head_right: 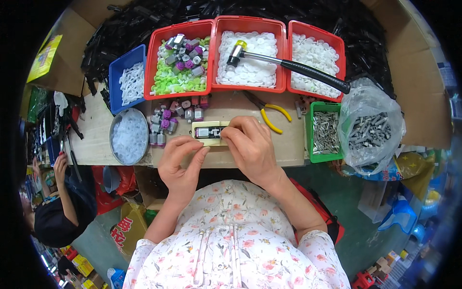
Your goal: Manually assemble small electronic components and housings using a hammer and pliers at a workbench.
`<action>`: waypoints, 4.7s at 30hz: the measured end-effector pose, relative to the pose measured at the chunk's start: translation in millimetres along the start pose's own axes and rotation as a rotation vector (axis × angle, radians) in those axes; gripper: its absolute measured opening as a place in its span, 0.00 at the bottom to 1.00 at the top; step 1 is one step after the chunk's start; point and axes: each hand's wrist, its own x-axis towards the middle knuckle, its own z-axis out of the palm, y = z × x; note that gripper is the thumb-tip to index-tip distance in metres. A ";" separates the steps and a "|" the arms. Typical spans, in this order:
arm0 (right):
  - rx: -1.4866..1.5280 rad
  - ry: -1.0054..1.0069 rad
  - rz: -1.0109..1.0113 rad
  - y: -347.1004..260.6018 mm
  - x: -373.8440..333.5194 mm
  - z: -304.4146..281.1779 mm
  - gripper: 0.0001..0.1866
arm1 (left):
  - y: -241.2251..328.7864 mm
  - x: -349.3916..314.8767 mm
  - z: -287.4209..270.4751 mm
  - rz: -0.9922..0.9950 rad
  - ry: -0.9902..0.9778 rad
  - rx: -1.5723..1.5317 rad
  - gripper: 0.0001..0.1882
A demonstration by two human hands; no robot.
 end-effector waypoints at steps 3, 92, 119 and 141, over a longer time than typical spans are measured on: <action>-0.030 0.001 -0.013 3.2 -1.5 5.5 0.09 | -4.0 1.7 4.0 0.237 0.001 0.215 0.11; -0.054 -0.106 -0.055 9.6 3.6 0.2 0.10 | -42.9 8.7 10.7 0.631 -0.160 0.367 0.19; 0.032 -0.272 0.025 11.7 14.4 -5.8 0.11 | -42.2 9.1 14.6 0.639 -0.152 0.435 0.14; -0.028 -0.270 -0.078 13.0 7.2 -31.4 0.14 | -38.8 11.7 11.5 0.632 -0.191 0.412 0.17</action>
